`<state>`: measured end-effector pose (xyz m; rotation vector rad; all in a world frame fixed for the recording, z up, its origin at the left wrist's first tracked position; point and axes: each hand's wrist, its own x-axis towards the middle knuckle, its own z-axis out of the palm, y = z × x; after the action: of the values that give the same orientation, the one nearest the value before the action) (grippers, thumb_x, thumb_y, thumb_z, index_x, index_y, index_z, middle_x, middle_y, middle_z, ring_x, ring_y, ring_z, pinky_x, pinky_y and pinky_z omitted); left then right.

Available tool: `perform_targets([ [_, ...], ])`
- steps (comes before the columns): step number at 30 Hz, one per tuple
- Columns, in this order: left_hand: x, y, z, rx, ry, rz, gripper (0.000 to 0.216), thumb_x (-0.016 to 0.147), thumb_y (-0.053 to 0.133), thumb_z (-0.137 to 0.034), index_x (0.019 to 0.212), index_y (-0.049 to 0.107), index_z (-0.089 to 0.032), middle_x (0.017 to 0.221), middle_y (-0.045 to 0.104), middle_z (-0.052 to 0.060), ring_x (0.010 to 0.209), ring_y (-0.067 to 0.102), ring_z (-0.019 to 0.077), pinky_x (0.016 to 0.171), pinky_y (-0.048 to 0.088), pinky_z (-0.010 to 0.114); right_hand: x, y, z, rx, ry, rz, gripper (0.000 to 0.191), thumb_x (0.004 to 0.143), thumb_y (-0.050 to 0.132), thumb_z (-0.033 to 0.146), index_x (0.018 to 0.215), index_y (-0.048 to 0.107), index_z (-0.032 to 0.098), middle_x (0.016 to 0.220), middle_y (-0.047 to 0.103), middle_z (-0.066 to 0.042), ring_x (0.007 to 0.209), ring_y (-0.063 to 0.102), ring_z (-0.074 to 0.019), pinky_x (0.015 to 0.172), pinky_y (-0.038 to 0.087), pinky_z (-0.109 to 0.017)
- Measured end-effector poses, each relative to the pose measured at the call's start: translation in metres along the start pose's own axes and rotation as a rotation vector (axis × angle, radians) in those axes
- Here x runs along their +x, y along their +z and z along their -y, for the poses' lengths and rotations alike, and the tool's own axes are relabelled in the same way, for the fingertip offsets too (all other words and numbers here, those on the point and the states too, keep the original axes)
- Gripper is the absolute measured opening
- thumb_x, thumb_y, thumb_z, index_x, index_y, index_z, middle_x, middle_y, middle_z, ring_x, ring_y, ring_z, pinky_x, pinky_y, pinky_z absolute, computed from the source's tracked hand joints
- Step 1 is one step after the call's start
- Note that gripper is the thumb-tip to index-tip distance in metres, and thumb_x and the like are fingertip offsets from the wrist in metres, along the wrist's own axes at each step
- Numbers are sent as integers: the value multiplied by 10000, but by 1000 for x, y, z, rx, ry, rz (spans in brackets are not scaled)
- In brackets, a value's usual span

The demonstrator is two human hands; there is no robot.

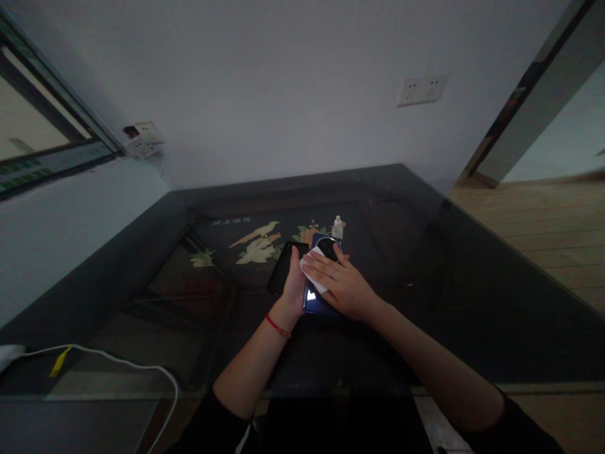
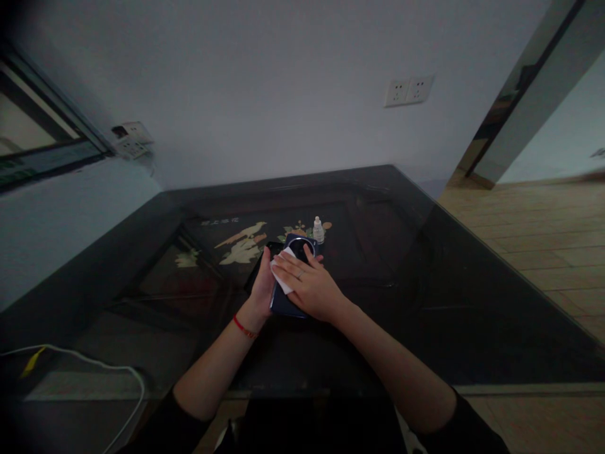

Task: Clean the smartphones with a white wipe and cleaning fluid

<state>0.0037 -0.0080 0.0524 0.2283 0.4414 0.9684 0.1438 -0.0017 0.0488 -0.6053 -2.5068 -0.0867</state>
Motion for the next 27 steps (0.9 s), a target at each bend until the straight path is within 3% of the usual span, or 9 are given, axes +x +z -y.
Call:
perform_targets([
  [4, -4, -2, -11, 14, 124, 58, 950, 801, 149, -773, 1361, 435, -61, 1298, 552, 197, 1290, 431, 313, 1092, 283, 482, 1, 2, 15, 47, -105, 30, 464, 907, 402, 180, 1368, 441, 144, 1443, 423, -93, 1386, 302, -198, 1162, 167, -502],
  [10, -14, 3, -22, 141, 305, 2, 837, 822, 133, -746, 1317, 493, -175, 1349, 533, 105, 1341, 364, 286, 1060, 326, 472, -2, -2, 18, 118, -274, 87, 514, 880, 435, 211, 1393, 407, 190, 1443, 425, -77, 1388, 299, -197, 1159, 117, -535],
  [14, -12, 5, -19, 123, 198, -17, 879, 822, 137, -746, 1295, 505, -103, 1294, 564, 167, 1268, 462, 298, 1038, 369, 440, -2, -7, 8, 93, -132, 72, 524, 916, 455, 285, 1423, 353, 206, 1450, 409, -88, 1376, 327, -212, 1156, 76, -553],
  [19, -2, 0, -7, 46, 53, 48, 905, 828, 147, -731, 1276, 515, -36, 1210, 605, 217, 1215, 512, 316, 1033, 373, 457, 0, -8, 2, 81, -1, 62, 632, 892, 505, 466, 1429, 343, 174, 1454, 392, -131, 1368, 339, -253, 1149, 89, -571],
  [23, 1, -4, -2, 62, 66, 106, 955, 780, 204, -784, 1306, 489, -39, 1263, 574, 209, 1270, 460, 311, 1069, 330, 453, 0, -6, 7, 98, -98, 68, 650, 873, 527, 499, 1412, 372, 170, 1435, 429, -130, 1363, 348, -251, 1154, 82, -559],
  [27, -5, -2, -9, 97, 221, 100, 878, 802, 190, -764, 1333, 475, -125, 1337, 536, 146, 1326, 390, 299, 1077, 311, 475, -2, -6, 11, 130, -268, 57, 549, 884, 553, 358, 1384, 412, 179, 1389, 497, -109, 1342, 389, -227, 1149, 110, -569],
])
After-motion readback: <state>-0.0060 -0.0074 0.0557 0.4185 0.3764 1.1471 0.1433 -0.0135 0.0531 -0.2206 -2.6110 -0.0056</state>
